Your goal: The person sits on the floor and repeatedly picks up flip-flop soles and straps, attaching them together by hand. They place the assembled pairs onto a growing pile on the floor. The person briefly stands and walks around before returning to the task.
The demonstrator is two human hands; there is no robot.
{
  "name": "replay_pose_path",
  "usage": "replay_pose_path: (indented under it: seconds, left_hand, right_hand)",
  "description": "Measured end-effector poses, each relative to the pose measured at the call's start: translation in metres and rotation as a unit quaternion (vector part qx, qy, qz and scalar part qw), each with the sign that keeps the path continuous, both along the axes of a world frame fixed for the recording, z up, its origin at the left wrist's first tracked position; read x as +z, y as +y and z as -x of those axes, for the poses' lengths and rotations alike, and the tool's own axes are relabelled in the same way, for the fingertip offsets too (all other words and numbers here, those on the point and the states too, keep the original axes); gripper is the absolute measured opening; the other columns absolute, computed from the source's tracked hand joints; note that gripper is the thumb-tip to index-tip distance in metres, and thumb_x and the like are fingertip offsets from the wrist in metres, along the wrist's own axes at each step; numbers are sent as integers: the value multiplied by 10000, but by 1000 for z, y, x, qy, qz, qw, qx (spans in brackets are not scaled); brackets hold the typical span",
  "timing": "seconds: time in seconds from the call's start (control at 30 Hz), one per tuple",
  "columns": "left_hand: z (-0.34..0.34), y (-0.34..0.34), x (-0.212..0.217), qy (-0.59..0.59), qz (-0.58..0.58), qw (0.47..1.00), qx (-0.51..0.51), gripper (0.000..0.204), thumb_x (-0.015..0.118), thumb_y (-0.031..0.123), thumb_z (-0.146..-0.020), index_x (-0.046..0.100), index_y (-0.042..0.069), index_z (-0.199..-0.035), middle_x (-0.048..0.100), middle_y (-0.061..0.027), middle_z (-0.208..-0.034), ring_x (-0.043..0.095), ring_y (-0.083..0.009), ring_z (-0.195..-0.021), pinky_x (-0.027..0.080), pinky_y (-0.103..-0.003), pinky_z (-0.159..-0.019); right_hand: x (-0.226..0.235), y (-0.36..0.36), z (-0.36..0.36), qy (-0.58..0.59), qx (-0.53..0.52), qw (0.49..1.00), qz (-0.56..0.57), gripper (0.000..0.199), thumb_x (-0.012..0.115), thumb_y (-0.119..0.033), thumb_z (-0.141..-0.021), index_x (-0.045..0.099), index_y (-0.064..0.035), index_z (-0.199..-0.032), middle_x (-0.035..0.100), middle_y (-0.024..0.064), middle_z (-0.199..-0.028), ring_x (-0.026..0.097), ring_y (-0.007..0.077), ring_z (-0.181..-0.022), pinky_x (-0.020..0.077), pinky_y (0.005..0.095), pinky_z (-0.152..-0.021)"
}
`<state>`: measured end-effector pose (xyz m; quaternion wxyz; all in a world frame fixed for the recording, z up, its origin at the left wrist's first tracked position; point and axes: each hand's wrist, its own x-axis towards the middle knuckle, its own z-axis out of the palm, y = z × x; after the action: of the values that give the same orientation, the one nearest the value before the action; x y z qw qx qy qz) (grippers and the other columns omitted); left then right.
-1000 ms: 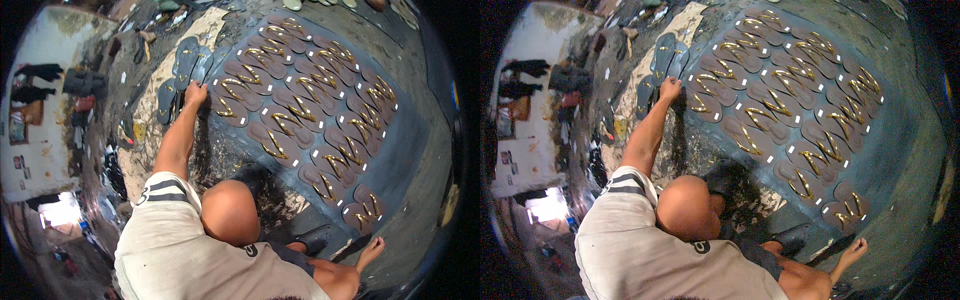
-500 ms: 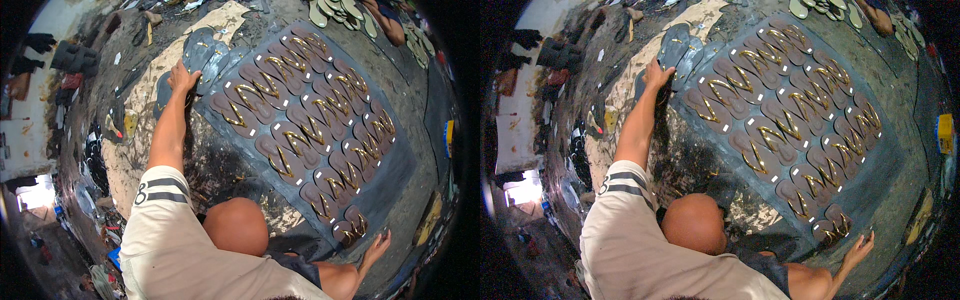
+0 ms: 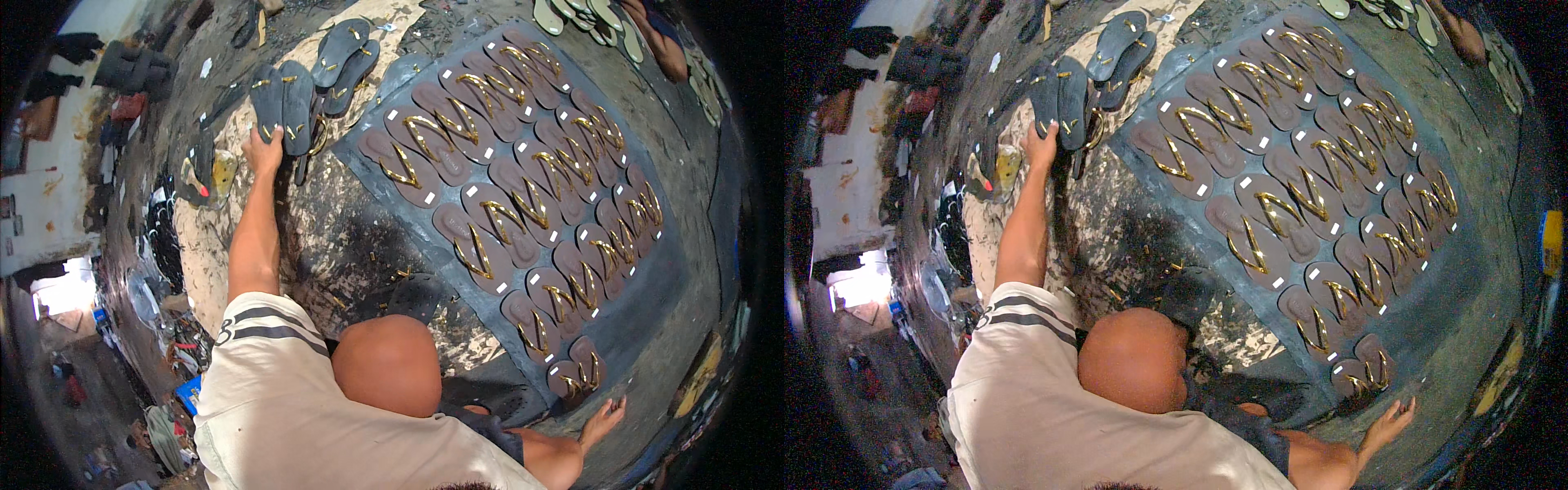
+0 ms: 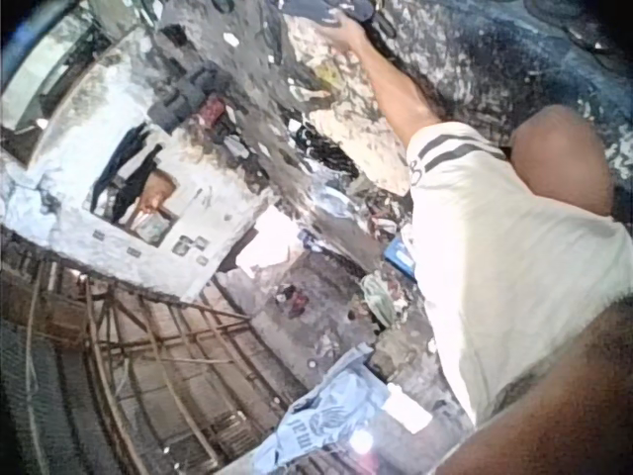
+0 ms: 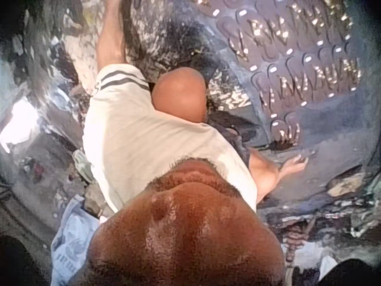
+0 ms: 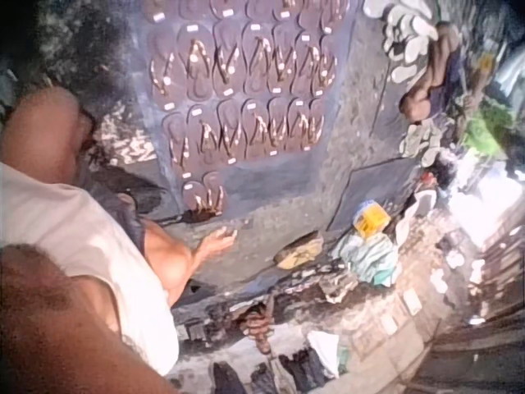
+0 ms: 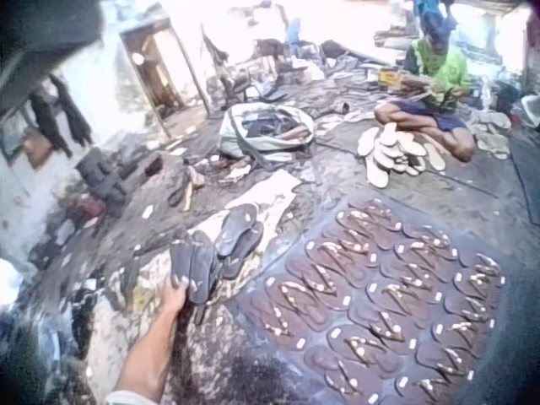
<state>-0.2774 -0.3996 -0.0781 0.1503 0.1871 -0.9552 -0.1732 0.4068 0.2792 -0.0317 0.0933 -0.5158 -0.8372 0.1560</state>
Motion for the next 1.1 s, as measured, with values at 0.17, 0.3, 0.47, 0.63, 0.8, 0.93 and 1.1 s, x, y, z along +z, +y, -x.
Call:
replay_pose_path:
  seconds: [0.17, 0.3, 0.47, 0.63, 0.8, 0.93, 1.1]
  left_hand:
    - [43, 124, 23, 264, 97, 913, -297, 563, 695, 302, -797, 549, -25, -1232, 576, -211, -1216, 508, -367, -1158, 371, -462, -1019]
    - [102, 158, -37, -120, -4, 924, -362, 696, 549, 446, -914, 399, -40, -1391, 466, -284, -1370, 468, -402, -1269, 340, -409, -1086]
    - [103, 208, -43, -247, 11, 930, -274, 632, 619, 466, -838, 549, 24, -1284, 554, -249, -1283, 525, -392, -1206, 393, -468, -1033]
    - [141, 218, 56, 116, 22, 941, -317, 427, 624, 396, -851, 641, 24, -1059, 642, -182, -946, 618, -341, -879, 478, -445, -776]
    - [-28, 373, 173, -124, -223, 789, -558, 417, 671, 380, -880, 616, 6, -1058, 557, 0, -795, 508, -103, -763, 438, -275, -707]
    - [-172, 446, 167, -390, -341, 548, -657, 421, 661, 293, -909, 516, 35, -1208, 595, -25, -985, 540, -115, -916, 444, -304, -861]
    - [-267, 527, 185, -467, -304, 437, -706, 678, 709, 337, -865, 382, 17, -1365, 581, -110, -1164, 547, -180, -1069, 434, -350, -937]
  right_hand:
    - [21, 0, 32, -4, 28, 1000, -8, 441, 541, -202, -983, 444, -56, -1388, 438, 170, -1357, 503, 288, -1129, 455, 378, -903]
    - [17, 0, 72, 10, 83, 996, -15, 431, 542, -183, -979, 451, -79, -1387, 448, 140, -1350, 496, 279, -1142, 454, 366, -882]
    - [83, -24, 42, 4, -7, 999, -47, 413, 535, -163, -980, 461, -66, -1375, 466, 142, -1359, 483, 269, -1173, 451, 356, -904]
    - [67, 2, 2, 52, 21, 996, -75, 404, 515, -148, -990, 455, 6, -1359, 466, 151, -1386, 460, 271, -1265, 384, 373, -1050]
    - [119, -33, 209, 195, 98, 967, 134, 355, 530, -145, -966, 542, -24, -1300, 606, 136, -1230, 575, 212, -1123, 434, 339, -988]
    - [99, -39, 282, 389, 217, 824, 349, 448, 534, -319, -989, 523, 6, -1297, 622, 127, -1179, 592, 170, -1060, 482, 313, -915]
    - [98, -27, 210, 448, 108, 810, 364, 332, 549, -279, -980, 589, -1, -1158, 628, 5, -846, 549, 63, -732, 480, 247, -636]
